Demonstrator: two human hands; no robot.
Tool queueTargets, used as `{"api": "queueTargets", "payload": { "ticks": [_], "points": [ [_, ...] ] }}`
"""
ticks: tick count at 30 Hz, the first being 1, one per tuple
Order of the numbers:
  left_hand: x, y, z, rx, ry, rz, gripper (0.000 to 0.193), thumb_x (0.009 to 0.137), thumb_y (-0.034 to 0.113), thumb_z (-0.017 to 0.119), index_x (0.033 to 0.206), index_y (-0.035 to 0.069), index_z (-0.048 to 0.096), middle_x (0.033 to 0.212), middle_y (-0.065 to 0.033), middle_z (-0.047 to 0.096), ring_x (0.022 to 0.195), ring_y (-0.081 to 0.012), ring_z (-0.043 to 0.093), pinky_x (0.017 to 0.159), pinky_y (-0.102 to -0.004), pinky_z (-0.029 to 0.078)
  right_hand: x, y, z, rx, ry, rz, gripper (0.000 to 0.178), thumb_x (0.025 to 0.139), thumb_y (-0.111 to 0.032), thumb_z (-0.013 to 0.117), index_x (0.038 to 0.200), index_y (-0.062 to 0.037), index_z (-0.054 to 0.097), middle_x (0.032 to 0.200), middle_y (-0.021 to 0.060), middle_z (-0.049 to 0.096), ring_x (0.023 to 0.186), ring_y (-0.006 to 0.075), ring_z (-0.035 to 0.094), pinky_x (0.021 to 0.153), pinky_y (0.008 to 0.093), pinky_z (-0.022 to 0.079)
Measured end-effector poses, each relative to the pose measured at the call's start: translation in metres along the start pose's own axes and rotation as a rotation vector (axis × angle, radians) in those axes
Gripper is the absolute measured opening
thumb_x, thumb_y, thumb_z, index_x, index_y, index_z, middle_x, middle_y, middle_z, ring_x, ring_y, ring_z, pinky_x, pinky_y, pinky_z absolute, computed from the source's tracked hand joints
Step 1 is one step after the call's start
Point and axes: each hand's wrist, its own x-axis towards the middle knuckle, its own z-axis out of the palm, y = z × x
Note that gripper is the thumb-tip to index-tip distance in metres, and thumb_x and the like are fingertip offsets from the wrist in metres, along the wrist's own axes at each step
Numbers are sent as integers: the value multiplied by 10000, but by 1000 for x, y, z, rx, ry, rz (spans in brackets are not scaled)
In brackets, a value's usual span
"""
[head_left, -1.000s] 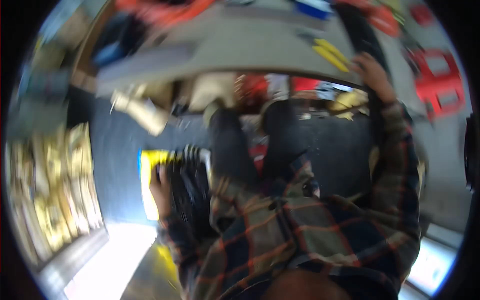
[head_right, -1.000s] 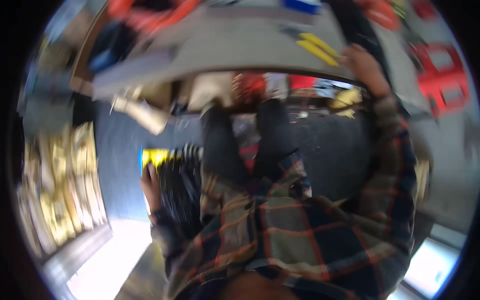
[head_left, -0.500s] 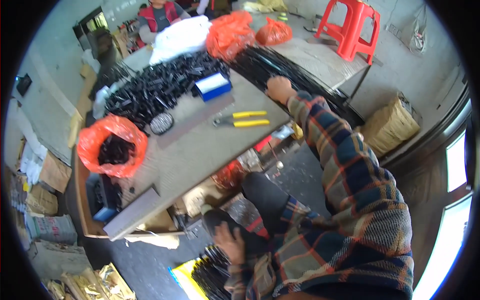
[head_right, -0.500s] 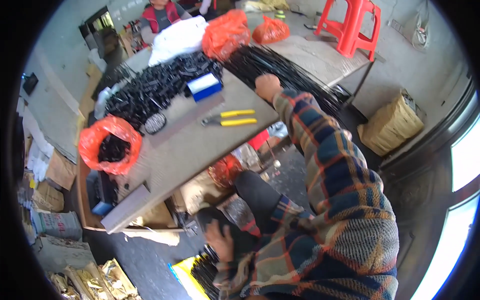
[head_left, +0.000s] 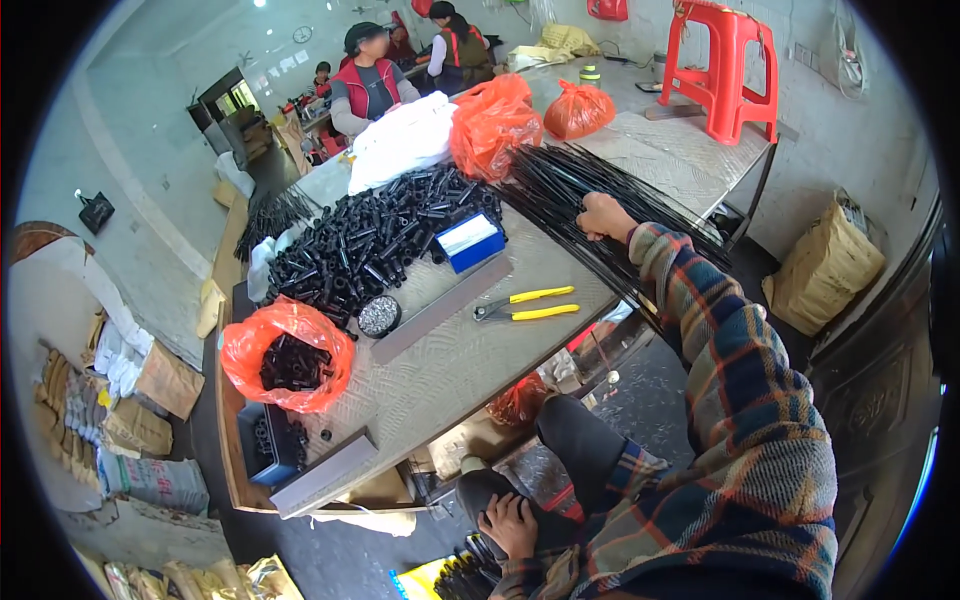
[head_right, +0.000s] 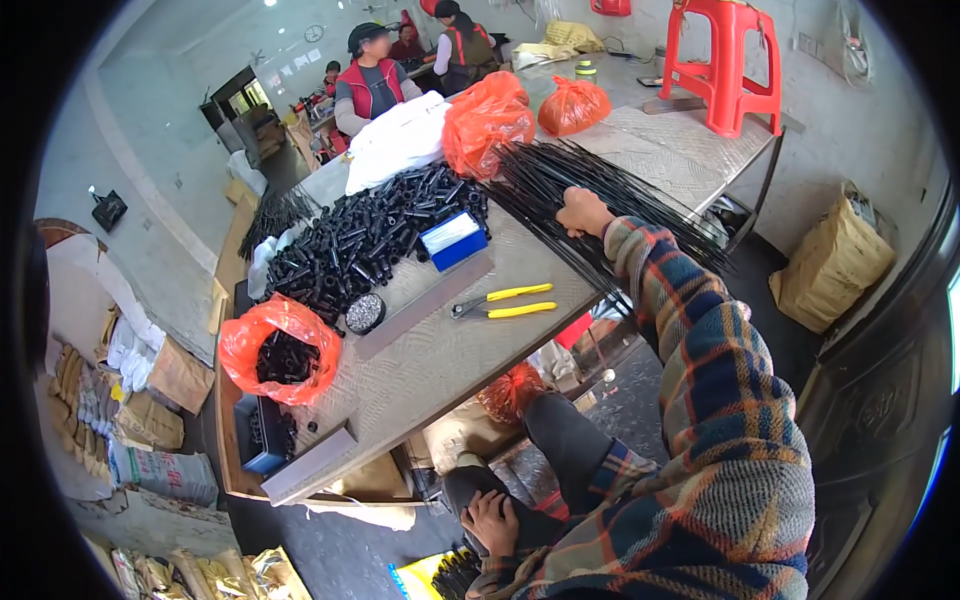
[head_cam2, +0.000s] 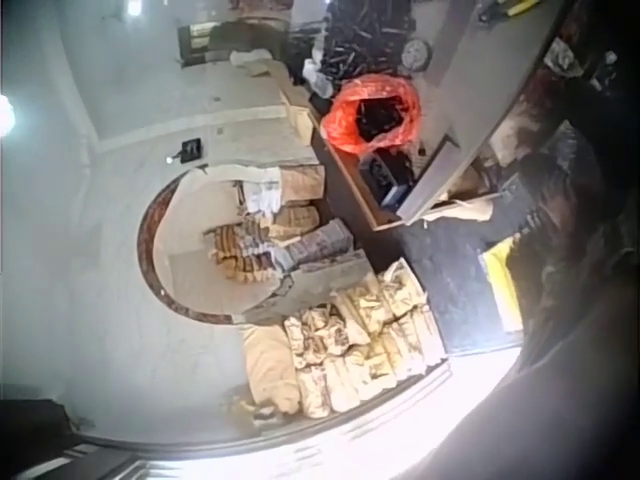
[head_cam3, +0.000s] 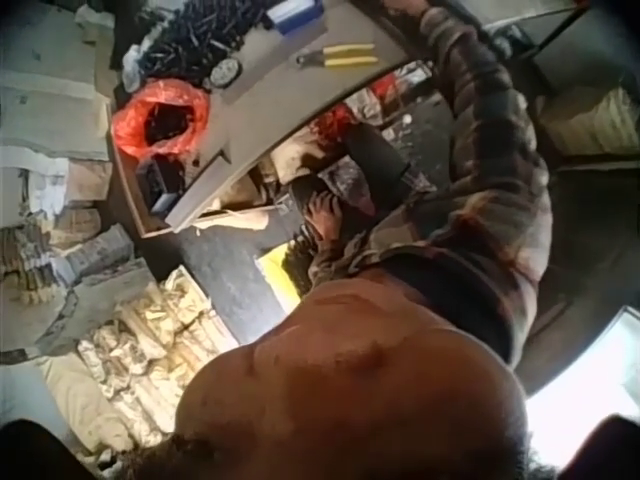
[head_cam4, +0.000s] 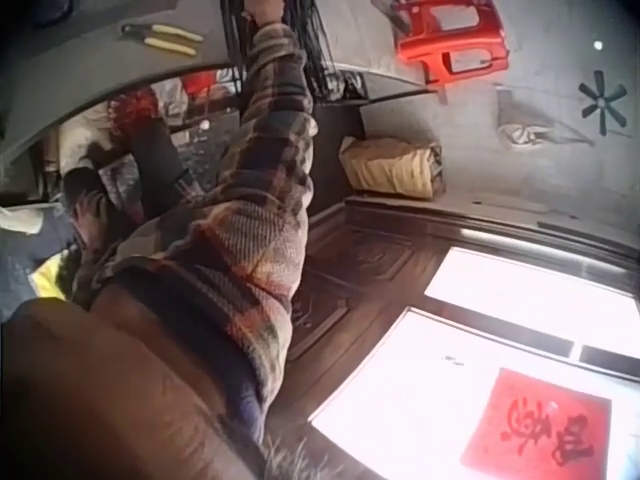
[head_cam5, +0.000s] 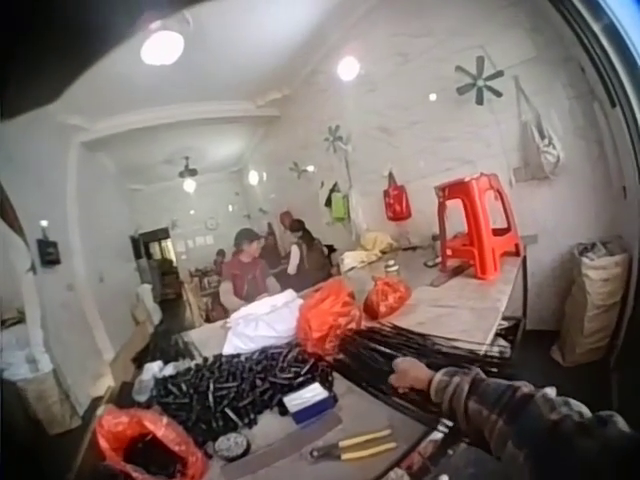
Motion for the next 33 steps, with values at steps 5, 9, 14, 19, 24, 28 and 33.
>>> {"api": "queueTargets", "payload": {
  "ticks": [5,9,14,19,24,28,33],
  "points": [
    [2,2,3,9,-5,23,153,749,233,613,833,114,659,989,11,614,1117,-205,466,968,-488,229,26,26,-3,-182,461,-423,356,789,-153,562,1063,36,437,764,149,573,579,163,580,478,316,444],
    [1,-2,1,31,-13,6,152,750,234,613,832,115,658,995,12,614,1119,-206,466,968,-483,229,5,-30,-20,492,54,-417,272,839,-193,555,1028,-25,457,629,13,435,458,105,410,405,266,361],
    [3,0,1,37,-18,7,142,755,227,611,831,119,662,999,13,615,1125,-209,461,970,-471,226,30,-97,-65,413,495,-602,421,831,-304,567,1086,29,524,709,119,588,599,207,568,538,357,441],
    [5,1,5,24,-11,23,129,756,223,612,831,134,667,994,19,617,1118,-212,467,973,-460,228,44,-157,-106,409,772,-535,439,839,-366,546,1026,31,543,863,257,617,860,395,593,763,441,442],
    [1,-3,4,26,16,17,129,758,242,612,823,142,663,993,28,620,1114,-201,474,968,-475,230,43,-171,-90,585,697,-730,426,853,-433,536,1073,-71,491,1068,107,353,959,135,383,824,405,287],
    [-4,-5,3,43,6,-9,131,753,242,613,826,148,669,995,29,622,1116,-195,472,971,-468,225,45,-118,14,554,942,-913,356,898,-316,494,934,35,537,726,196,586,652,303,581,614,378,448],
    [2,-4,3,0,-25,76,132,747,244,617,824,150,669,986,27,621,1105,-193,476,970,-463,220,38,-122,-4,505,951,-1076,278,913,-277,461,867,-9,515,654,142,549,540,296,537,530,364,433]
  ]
}}
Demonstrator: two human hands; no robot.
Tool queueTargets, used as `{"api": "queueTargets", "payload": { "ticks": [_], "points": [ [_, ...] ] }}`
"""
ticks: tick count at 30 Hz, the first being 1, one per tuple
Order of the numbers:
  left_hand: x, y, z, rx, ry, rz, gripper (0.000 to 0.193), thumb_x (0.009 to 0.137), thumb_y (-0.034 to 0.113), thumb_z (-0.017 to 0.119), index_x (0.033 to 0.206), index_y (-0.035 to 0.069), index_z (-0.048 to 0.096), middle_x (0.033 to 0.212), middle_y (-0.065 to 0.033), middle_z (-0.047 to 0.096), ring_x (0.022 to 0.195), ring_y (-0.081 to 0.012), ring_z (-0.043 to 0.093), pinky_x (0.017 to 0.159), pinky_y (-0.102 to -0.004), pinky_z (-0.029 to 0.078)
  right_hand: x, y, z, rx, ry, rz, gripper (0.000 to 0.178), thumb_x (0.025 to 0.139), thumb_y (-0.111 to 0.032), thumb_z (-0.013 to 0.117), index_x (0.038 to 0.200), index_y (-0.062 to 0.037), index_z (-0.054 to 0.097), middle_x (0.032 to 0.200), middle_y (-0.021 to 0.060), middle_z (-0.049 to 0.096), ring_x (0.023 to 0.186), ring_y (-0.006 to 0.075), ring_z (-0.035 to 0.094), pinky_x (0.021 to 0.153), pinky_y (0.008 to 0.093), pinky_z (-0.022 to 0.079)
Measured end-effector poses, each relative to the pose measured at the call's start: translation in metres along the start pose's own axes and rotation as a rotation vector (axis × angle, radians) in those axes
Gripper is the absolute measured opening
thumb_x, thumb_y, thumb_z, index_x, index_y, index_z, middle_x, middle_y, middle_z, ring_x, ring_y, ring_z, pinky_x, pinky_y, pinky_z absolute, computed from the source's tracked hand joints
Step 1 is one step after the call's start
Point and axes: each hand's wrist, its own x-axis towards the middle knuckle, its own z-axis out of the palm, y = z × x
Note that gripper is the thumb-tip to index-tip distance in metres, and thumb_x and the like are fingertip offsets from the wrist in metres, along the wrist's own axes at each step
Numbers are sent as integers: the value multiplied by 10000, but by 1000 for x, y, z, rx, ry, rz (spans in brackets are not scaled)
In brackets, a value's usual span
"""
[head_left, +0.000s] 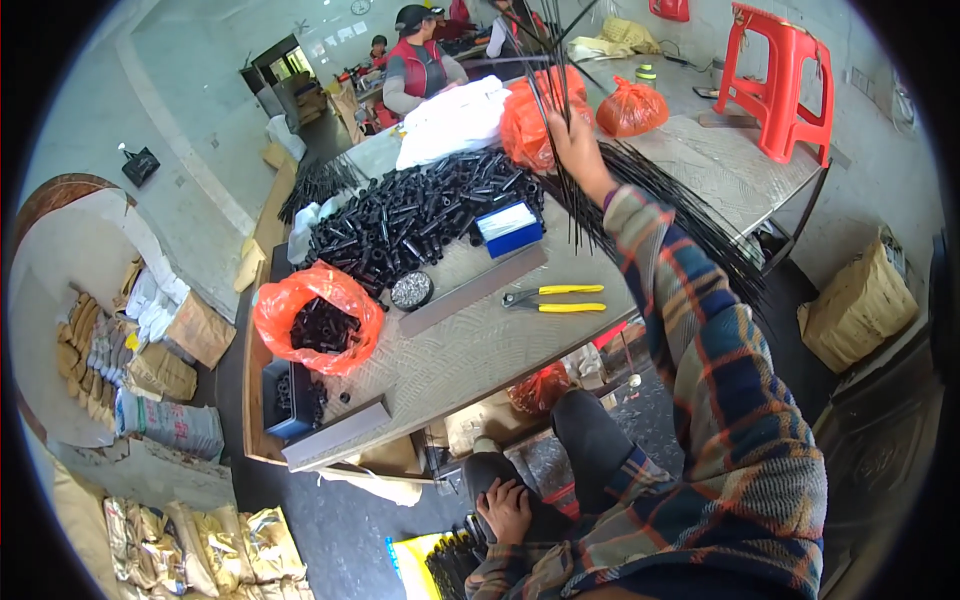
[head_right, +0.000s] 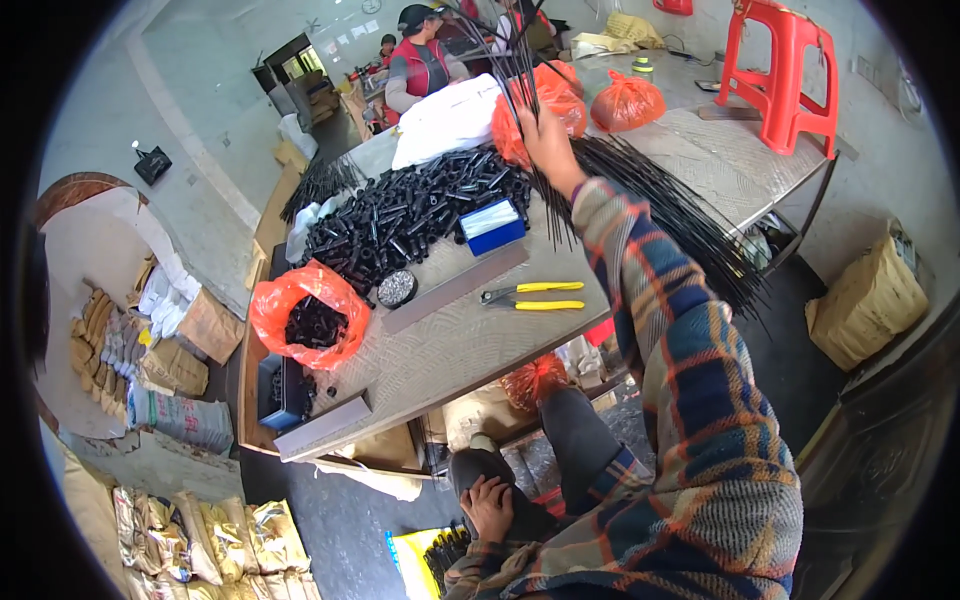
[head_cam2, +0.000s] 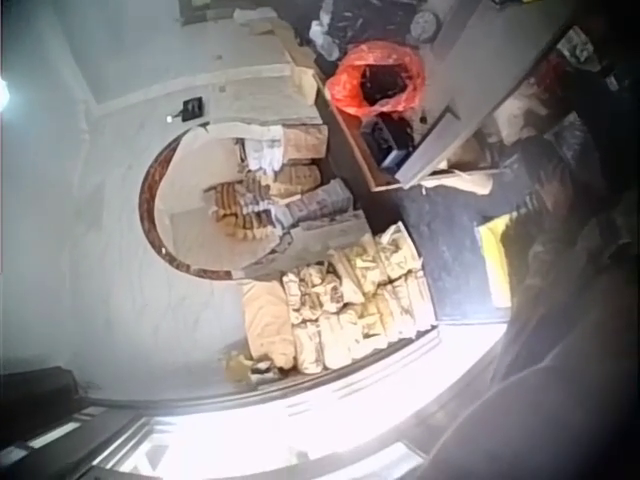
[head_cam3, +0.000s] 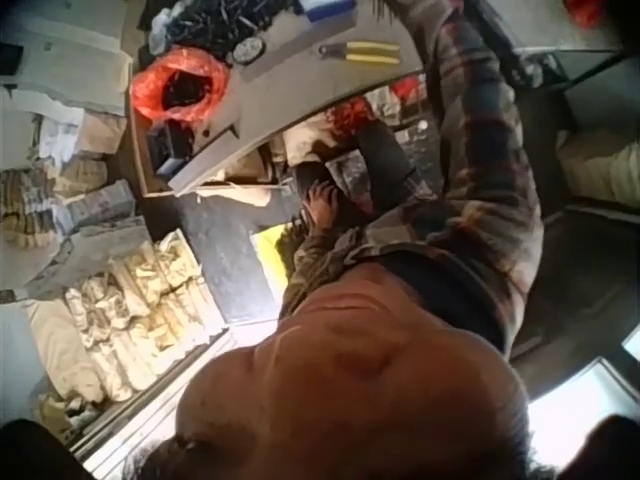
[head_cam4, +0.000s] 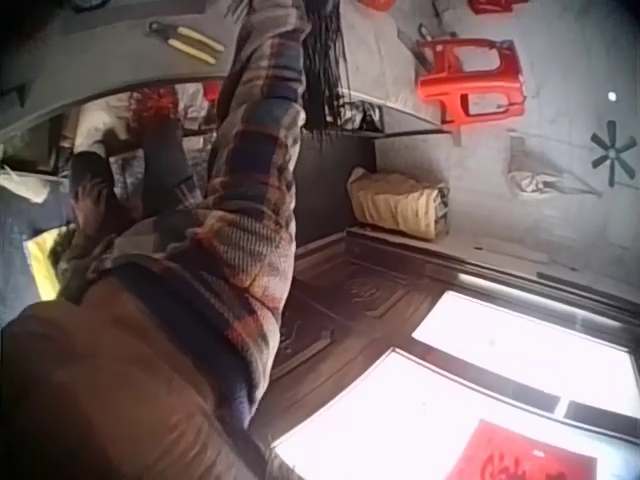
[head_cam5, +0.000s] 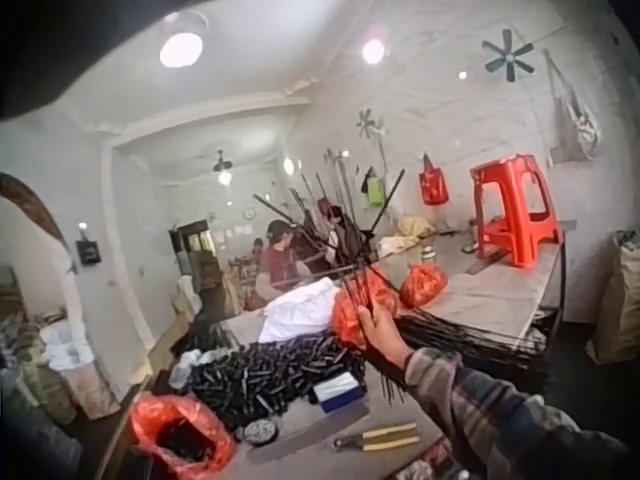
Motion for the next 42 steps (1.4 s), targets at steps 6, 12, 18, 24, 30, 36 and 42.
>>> {"api": "queueTargets", "payload": {
  "ticks": [6,12,18,24,30,36,42],
  "points": [
    [31,23,-25,-412,-188,-188,152,813,196,610,910,87,655,796,-61,632,807,-194,594,758,-343,419,46,-82,-10,505,-540,907,262,861,-208,562,693,-71,415,506,-32,359,377,61,312,337,230,246],
    [160,170,-151,-964,-170,274,206,853,61,576,1051,9,587,818,-84,611,668,-109,551,568,-238,437,35,-123,-29,378,-773,777,185,811,-146,578,846,3,475,586,26,455,426,92,412,356,252,315],
    [264,233,-202,-1362,49,97,501,878,221,558,1234,-78,369,1222,-127,472,1117,-152,458,967,-294,343,20,-163,-22,285,-921,476,228,797,-112,587,933,17,457,685,24,471,494,96,448,424,243,354],
    [310,212,-213,-1565,-66,-52,313,886,312,540,959,10,584,905,-53,610,826,-122,568,738,-264,429,-31,-211,-66,239,-778,53,323,775,-35,563,1062,16,425,907,150,569,833,267,569,751,355,461],
    [301,186,-228,-1368,-126,-129,410,904,396,483,896,3,600,852,-77,636,810,-152,622,699,-274,481,-62,-219,-82,843,-1111,994,211,872,-251,569,921,-69,473,573,-47,412,385,21,350,331,185,257],
    [289,175,-227,-1240,-169,-134,461,916,431,435,963,3,600,865,-84,638,823,-157,618,727,-285,493,-61,-222,-80,993,-1053,963,319,946,-349,402,925,-40,482,574,-41,384,363,28,308,314,182,228],
    [296,175,-222,-1806,30,-88,297,854,209,604,1035,-20,550,921,-125,630,828,-207,622,715,-311,523,-89,-242,-87,1039,-1036,1106,223,908,-217,512,1023,-34,457,642,9,485,423,76,488,368,192,384]
  ]
}}
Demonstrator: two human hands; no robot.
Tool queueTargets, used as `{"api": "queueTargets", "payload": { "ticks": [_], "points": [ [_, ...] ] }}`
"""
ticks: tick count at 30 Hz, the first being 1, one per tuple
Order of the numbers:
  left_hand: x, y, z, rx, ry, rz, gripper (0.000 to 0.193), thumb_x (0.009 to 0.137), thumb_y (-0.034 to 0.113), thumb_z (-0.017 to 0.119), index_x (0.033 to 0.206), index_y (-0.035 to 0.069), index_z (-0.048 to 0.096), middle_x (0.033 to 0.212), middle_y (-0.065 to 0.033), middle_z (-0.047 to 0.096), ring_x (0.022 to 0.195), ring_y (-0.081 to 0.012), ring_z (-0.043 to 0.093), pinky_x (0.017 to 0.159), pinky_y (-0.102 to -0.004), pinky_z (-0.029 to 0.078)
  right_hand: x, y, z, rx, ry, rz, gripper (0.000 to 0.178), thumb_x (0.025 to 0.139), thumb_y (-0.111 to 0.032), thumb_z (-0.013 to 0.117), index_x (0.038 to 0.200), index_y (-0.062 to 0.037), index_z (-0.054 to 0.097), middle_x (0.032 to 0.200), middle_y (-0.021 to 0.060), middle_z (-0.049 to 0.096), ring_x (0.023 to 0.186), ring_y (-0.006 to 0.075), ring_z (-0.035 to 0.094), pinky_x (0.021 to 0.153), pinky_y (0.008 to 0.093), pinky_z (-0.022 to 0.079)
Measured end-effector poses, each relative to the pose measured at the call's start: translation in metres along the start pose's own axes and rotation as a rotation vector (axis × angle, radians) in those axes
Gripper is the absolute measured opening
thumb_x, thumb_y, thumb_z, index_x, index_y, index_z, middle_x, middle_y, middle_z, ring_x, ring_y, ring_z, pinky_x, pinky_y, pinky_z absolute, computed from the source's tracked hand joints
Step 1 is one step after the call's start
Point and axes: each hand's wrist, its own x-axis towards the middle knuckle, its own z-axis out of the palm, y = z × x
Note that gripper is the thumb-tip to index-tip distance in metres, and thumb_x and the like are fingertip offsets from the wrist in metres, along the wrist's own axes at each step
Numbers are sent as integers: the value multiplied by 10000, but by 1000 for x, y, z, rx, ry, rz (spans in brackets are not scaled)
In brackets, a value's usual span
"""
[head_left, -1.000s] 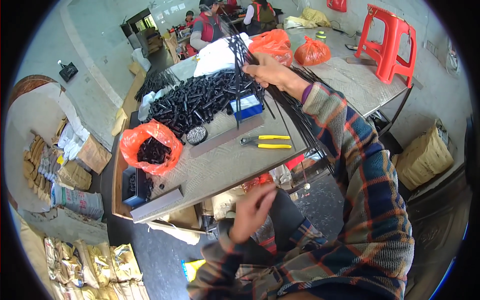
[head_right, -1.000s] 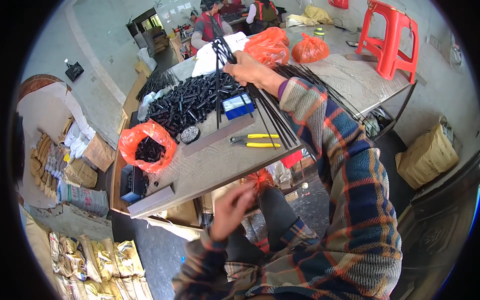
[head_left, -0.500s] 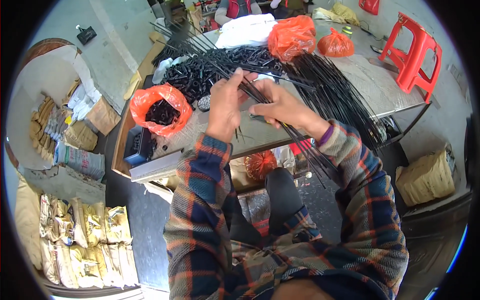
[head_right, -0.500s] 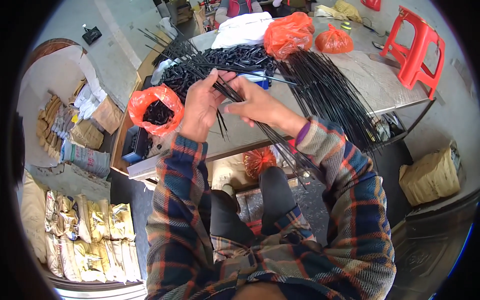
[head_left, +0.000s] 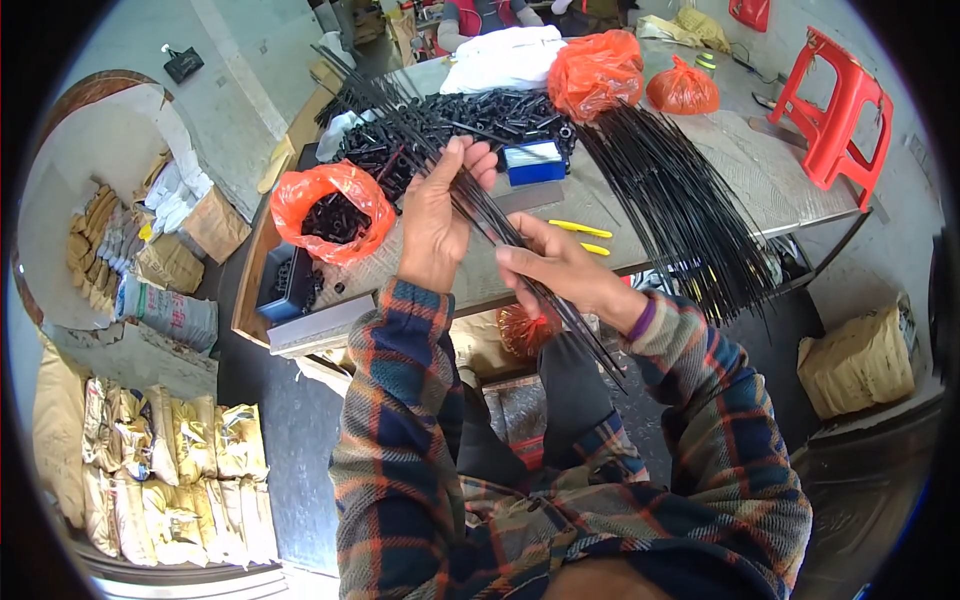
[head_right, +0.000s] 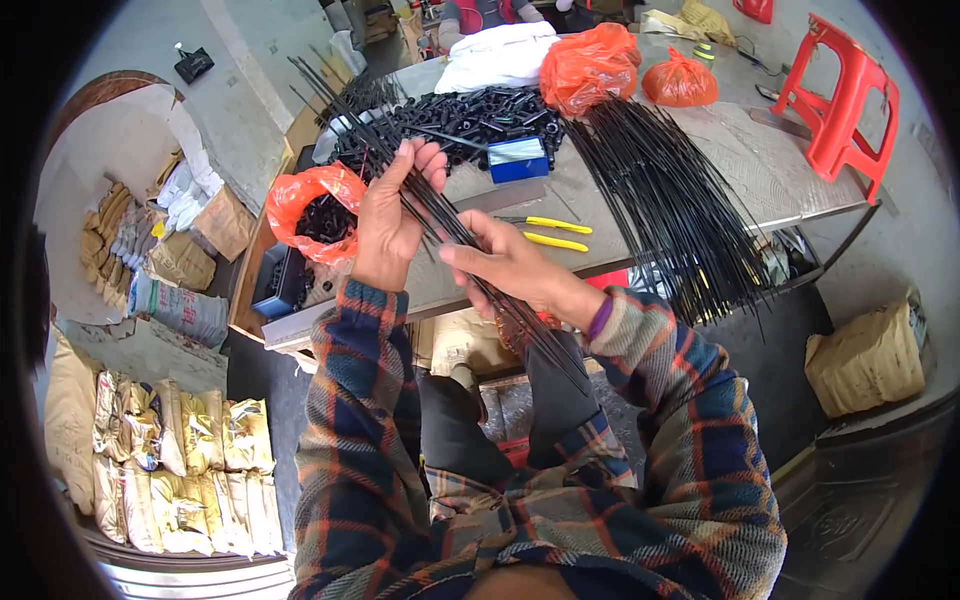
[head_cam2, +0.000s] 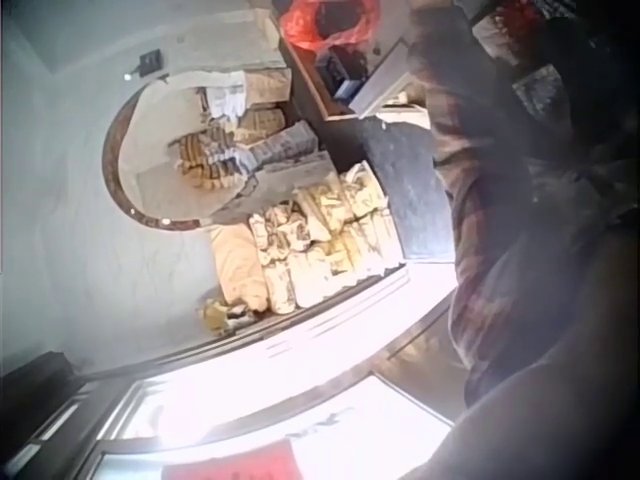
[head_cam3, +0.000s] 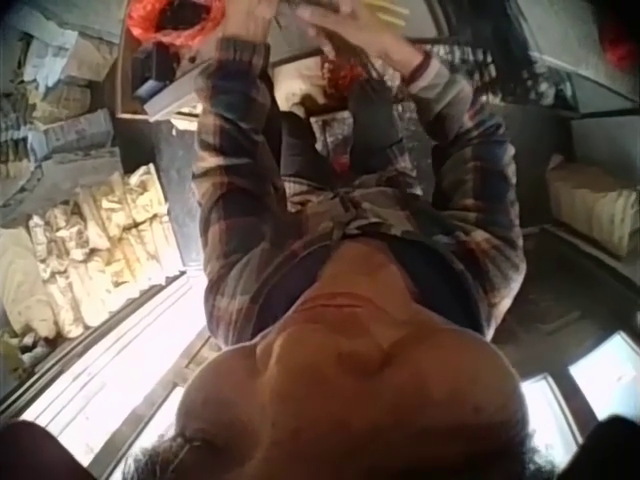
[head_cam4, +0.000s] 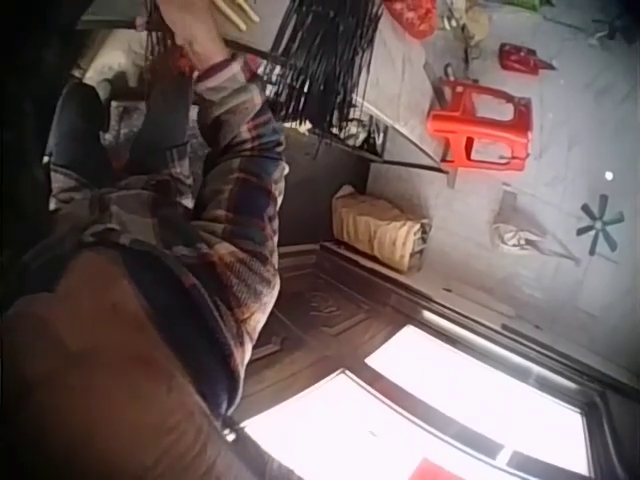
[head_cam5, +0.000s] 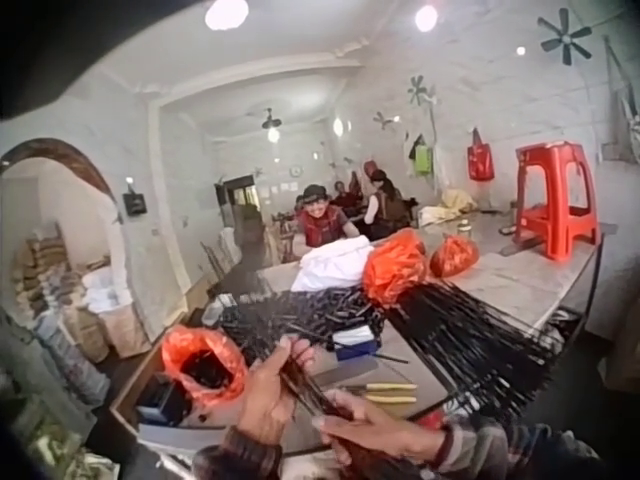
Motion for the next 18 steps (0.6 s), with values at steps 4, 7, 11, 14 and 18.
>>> {"api": "queueTargets", "payload": {
  "ticks": [4,7,11,14,18],
  "points": [
    [-4,-3,-4,181,31,-46,346,883,225,554,1129,-13,505,1095,-146,578,984,-233,578,821,-337,495,18,8,3,-55,121,-147,205,915,-211,495,1030,-47,450,675,31,543,462,92,524,418,203,423],
    [-9,0,-5,160,-144,-93,414,938,274,409,1212,-37,417,1227,-201,501,1136,-286,496,963,-383,389,24,5,-1,-95,158,-198,194,941,-232,440,982,-44,471,653,27,561,493,88,540,446,206,439],
    [-14,8,-4,232,-169,-126,390,918,160,408,1244,-53,380,1266,-205,465,1186,-289,454,987,-379,370,28,13,-5,-170,178,-251,192,948,-228,424,966,-46,483,700,39,582,559,90,572,480,198,457],
    [-18,4,-6,145,-258,-48,436,902,121,408,1292,-54,323,1317,-209,409,1237,-290,397,1008,-377,348,32,15,0,-121,152,-262,190,952,-208,415,956,-32,487,741,48,592,634,99,599,533,201,486],
    [-18,3,-5,110,-321,-58,449,902,127,428,1307,-33,319,1329,-201,398,1244,-288,389,1007,-378,351,33,15,-2,-99,139,-287,184,949,-177,418,958,-6,485,785,51,590,667,104,606,576,216,511]
  ]
}}
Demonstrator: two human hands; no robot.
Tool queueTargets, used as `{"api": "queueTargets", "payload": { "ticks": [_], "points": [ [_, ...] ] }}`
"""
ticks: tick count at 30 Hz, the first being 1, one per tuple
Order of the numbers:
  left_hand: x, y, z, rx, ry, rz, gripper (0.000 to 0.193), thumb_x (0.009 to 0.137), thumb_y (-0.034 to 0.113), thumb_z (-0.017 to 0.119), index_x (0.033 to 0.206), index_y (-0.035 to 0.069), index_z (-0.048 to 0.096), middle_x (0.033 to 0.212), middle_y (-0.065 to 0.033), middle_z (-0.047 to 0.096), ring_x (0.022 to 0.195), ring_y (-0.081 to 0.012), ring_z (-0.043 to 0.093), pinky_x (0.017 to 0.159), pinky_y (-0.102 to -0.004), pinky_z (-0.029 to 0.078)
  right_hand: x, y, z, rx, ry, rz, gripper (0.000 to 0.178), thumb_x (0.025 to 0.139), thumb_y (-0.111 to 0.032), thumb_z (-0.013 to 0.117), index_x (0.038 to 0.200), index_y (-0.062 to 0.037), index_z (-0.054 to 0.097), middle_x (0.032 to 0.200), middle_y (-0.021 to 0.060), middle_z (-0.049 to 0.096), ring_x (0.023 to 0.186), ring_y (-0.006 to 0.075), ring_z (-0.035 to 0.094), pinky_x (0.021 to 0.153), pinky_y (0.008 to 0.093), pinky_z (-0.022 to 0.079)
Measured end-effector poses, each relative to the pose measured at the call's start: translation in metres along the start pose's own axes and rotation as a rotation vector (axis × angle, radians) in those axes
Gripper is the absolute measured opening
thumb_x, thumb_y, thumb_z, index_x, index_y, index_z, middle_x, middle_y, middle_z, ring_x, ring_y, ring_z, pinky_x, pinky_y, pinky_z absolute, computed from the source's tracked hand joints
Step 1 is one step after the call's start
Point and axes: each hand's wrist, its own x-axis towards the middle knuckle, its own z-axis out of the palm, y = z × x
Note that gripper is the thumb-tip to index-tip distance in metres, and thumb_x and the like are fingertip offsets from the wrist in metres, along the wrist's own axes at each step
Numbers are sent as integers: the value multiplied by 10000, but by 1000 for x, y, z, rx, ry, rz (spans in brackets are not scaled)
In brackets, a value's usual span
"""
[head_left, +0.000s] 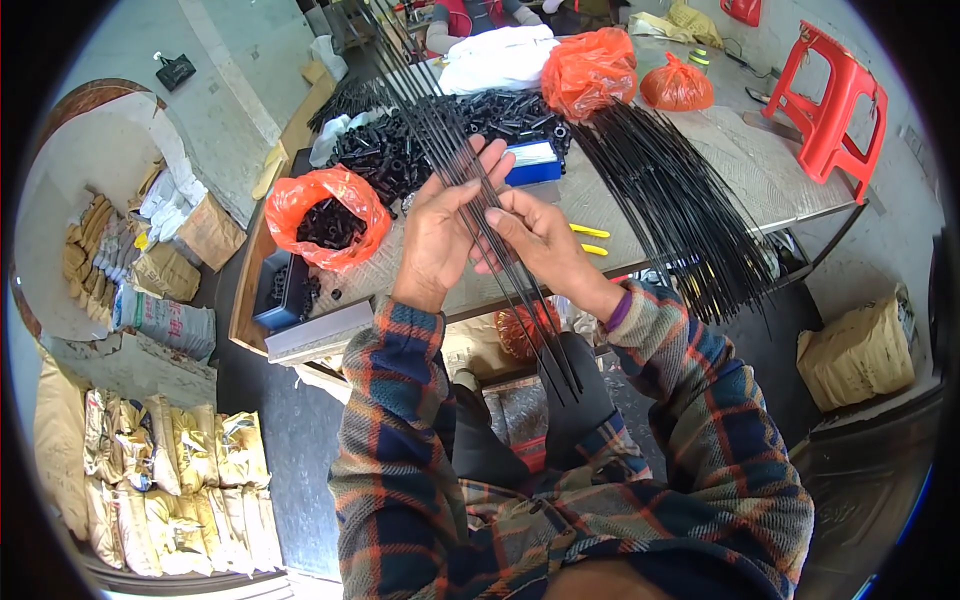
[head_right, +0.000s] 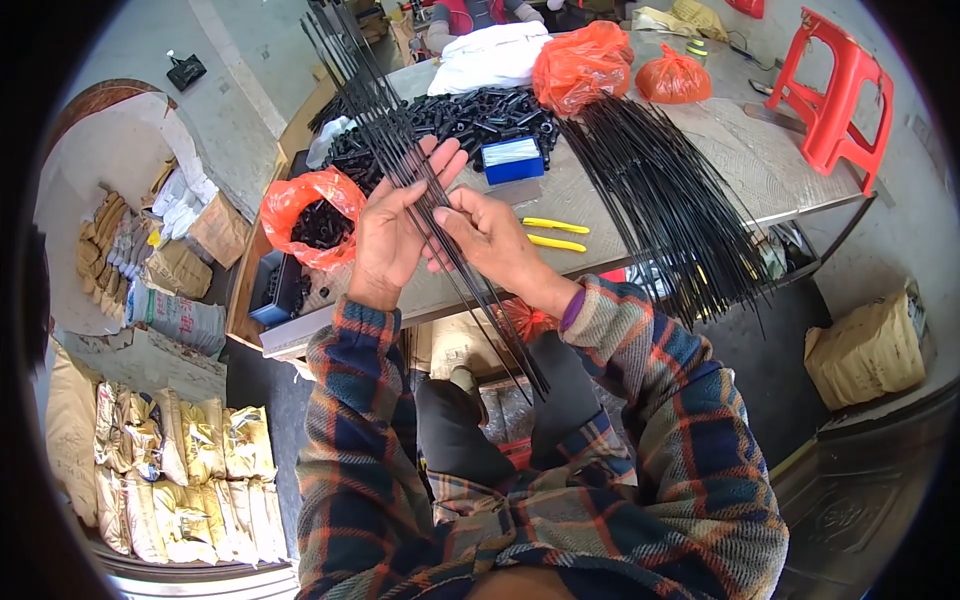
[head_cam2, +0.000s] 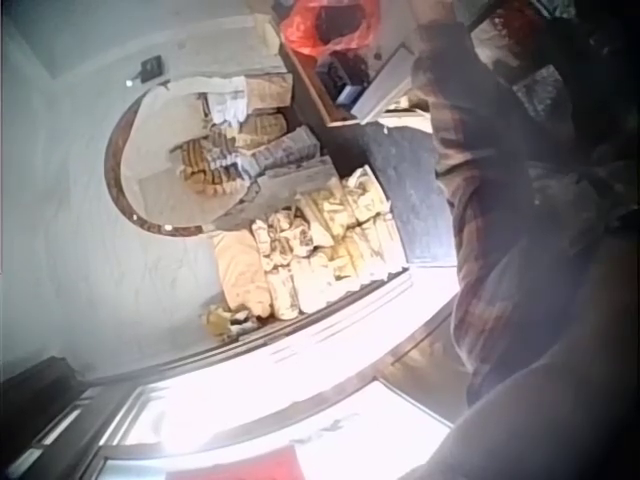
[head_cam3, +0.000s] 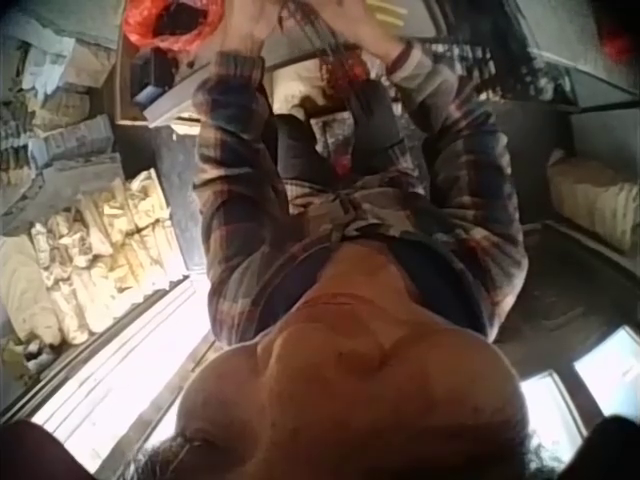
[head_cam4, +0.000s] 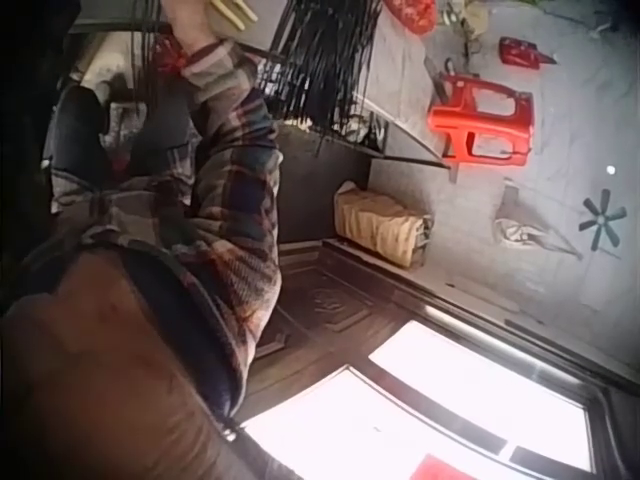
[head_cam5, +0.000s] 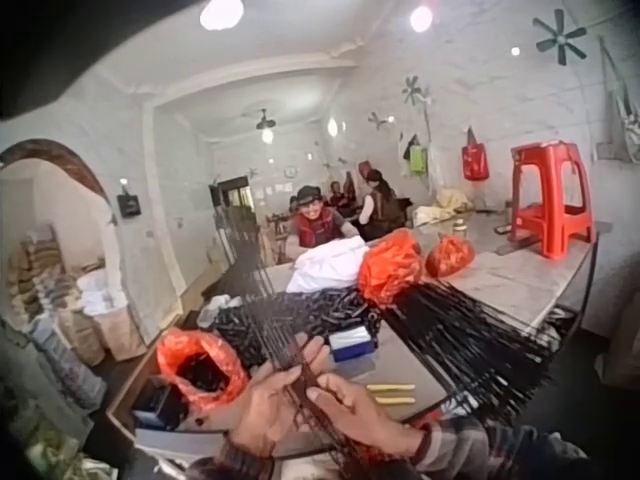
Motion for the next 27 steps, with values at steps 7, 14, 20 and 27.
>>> {"api": "queueTargets", "payload": {
  "ticks": [7,14,20,27],
  "points": [
    [5,-5,-5,27,17,-56,414,915,203,462,1239,-47,400,1272,-217,453,1183,-291,458,975,-385,396,4,6,-8,-296,147,-141,169,943,-158,419,986,-7,482,797,33,553,674,75,573,585,216,508],
    [3,-4,-4,23,21,5,408,912,161,454,1253,-51,381,1287,-205,444,1184,-297,459,960,-373,414,-19,-3,21,137,205,-18,195,945,-194,423,1028,-27,480,740,12,534,558,48,502,500,179,438],
    [-12,28,-16,778,153,-237,390,867,247,582,1122,-37,504,1051,-127,598,896,-162,600,714,-237,487,-20,-13,3,135,-52,192,238,950,-249,419,1008,-27,483,609,-16,431,428,30,369,382,178,289],
    [-32,30,-16,722,251,256,301,816,104,642,1072,-43,584,976,-89,643,887,-132,589,773,-245,468,-47,-46,13,200,-507,442,292,934,-207,448,1123,16,442,728,84,579,566,151,600,509,236,485]
  ]
}}
